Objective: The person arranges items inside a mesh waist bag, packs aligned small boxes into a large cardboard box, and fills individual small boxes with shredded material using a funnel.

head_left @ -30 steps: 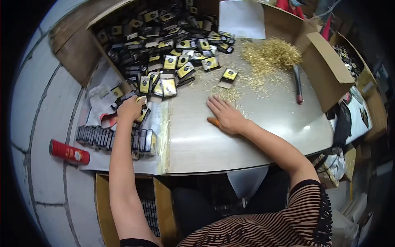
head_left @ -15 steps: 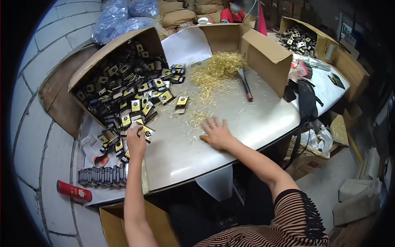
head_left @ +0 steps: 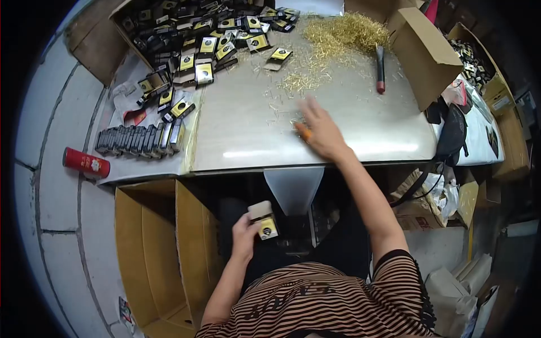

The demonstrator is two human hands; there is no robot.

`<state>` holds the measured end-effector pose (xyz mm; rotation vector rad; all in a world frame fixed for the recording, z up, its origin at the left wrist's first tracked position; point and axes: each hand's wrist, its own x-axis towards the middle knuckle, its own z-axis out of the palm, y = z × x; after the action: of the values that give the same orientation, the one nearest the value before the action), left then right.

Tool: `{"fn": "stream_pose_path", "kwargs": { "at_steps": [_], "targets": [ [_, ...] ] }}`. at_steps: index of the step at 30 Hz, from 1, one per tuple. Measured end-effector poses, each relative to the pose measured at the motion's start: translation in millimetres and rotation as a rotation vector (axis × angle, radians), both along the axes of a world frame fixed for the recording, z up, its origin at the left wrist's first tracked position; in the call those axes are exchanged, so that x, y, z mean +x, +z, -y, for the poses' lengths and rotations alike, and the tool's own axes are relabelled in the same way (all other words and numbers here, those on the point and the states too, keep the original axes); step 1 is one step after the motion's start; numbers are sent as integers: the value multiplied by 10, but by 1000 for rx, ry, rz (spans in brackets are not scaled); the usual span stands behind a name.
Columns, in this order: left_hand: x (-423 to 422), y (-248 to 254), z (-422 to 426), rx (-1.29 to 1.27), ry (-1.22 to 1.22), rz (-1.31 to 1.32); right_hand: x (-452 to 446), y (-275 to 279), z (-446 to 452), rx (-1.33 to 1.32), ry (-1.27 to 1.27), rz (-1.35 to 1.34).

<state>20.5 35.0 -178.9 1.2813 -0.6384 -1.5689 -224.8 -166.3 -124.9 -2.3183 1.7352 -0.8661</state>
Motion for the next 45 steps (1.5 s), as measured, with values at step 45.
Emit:
{"fn": "stream_pose_path", "kwargs": {
  "at_steps": [45],
  "targets": [
    [-380,240,46,-210,-345,172,-173,369,-1619,465,38,533]
  ]
}}
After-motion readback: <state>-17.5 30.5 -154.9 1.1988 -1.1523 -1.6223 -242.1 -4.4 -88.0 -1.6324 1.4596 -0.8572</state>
